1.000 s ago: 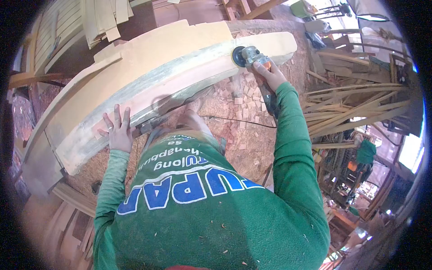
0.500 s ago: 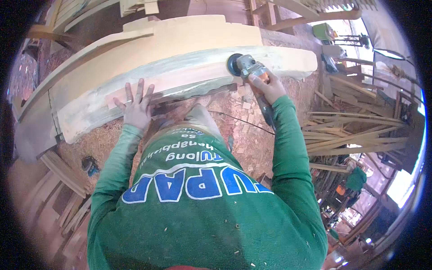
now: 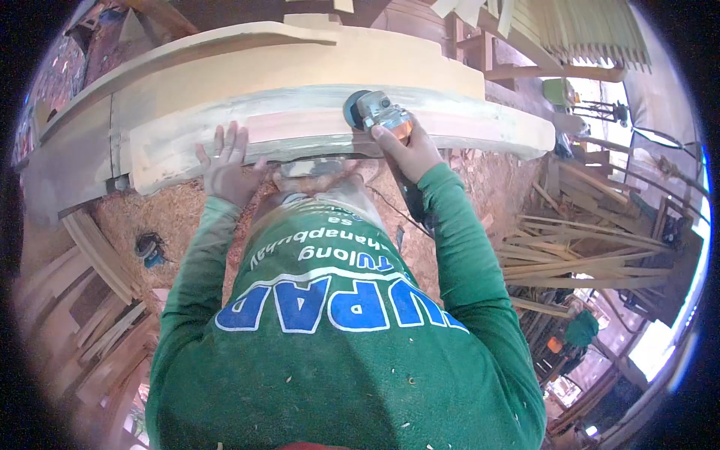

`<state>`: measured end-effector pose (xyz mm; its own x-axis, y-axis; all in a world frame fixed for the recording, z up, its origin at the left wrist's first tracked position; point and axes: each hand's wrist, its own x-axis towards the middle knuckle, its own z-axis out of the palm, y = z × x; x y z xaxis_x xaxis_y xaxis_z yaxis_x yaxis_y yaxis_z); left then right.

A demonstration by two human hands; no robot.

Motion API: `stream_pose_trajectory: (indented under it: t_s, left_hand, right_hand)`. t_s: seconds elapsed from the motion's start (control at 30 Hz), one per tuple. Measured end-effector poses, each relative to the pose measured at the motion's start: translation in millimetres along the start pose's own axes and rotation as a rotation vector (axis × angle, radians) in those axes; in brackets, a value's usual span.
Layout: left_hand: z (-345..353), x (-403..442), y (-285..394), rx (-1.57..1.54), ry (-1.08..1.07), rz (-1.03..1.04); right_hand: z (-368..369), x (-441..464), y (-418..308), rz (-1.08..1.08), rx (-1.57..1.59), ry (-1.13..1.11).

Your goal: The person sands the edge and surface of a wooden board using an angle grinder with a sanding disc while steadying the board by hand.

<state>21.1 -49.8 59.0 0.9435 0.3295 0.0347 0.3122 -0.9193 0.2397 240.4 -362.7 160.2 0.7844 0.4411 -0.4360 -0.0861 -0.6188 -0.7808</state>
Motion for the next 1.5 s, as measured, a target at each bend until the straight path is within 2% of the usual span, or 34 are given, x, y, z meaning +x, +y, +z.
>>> stream_pose_trajectory:
  t_s: [0.23,0.47,0.63,0.73,0.77,0.9,1.03,1.2,1.3,1.4,1.5]
  left_hand:
    - [-11.9,-22.0,-60.2,-0.189,0.158,-0.131]
    - [-6.2,-35.8,-63.4,-0.221,0.219,-0.099]
    - [3.1,-37.5,-63.4,-0.18,0.248,-0.052]
    - [-3.6,-33.6,-58.6,-0.213,0.244,-0.027]
    - [-3.9,-31.9,-58.2,-0.213,0.242,-0.014]
    - [-3.5,-22.8,-44.1,-0.185,0.155,0.042]
    - [5.9,-6.0,-13.1,-0.25,0.189,0.141]
    - [6.4,22.4,30.9,-0.322,0.183,0.211]
    - [13.8,47.9,44.7,-0.268,0.115,0.197]
    - [23.4,81.2,48.6,-0.138,0.143,0.144]
    - [32.6,110.0,52.3,0.013,0.141,-0.019]
  right_hand:
    - [73.1,4.1,-44.3,-0.023,0.015,-0.098]
    - [132.7,-1.5,-95.9,0.003,-0.097,-0.177]
    - [158.8,1.8,-112.2,-0.022,-0.35,-0.208]
    - [149.8,-0.9,-125.6,0.063,-0.37,-0.241]
    - [148.1,-0.8,-113.8,0.04,-0.358,-0.165]
    - [113.1,-6.6,-92.8,0.069,-0.032,-0.136]
    - [75.1,-8.1,-55.5,0.123,-0.122,-0.045]
    - [25.1,-12.0,-20.9,0.133,0.0,0.043]
    - [-6.2,-16.2,-1.9,0.139,0.024,0.103]
    - [-36.4,-15.7,26.4,0.151,-0.005,0.136]
    - [-62.0,-18.4,38.7,0.197,0.022,0.134]
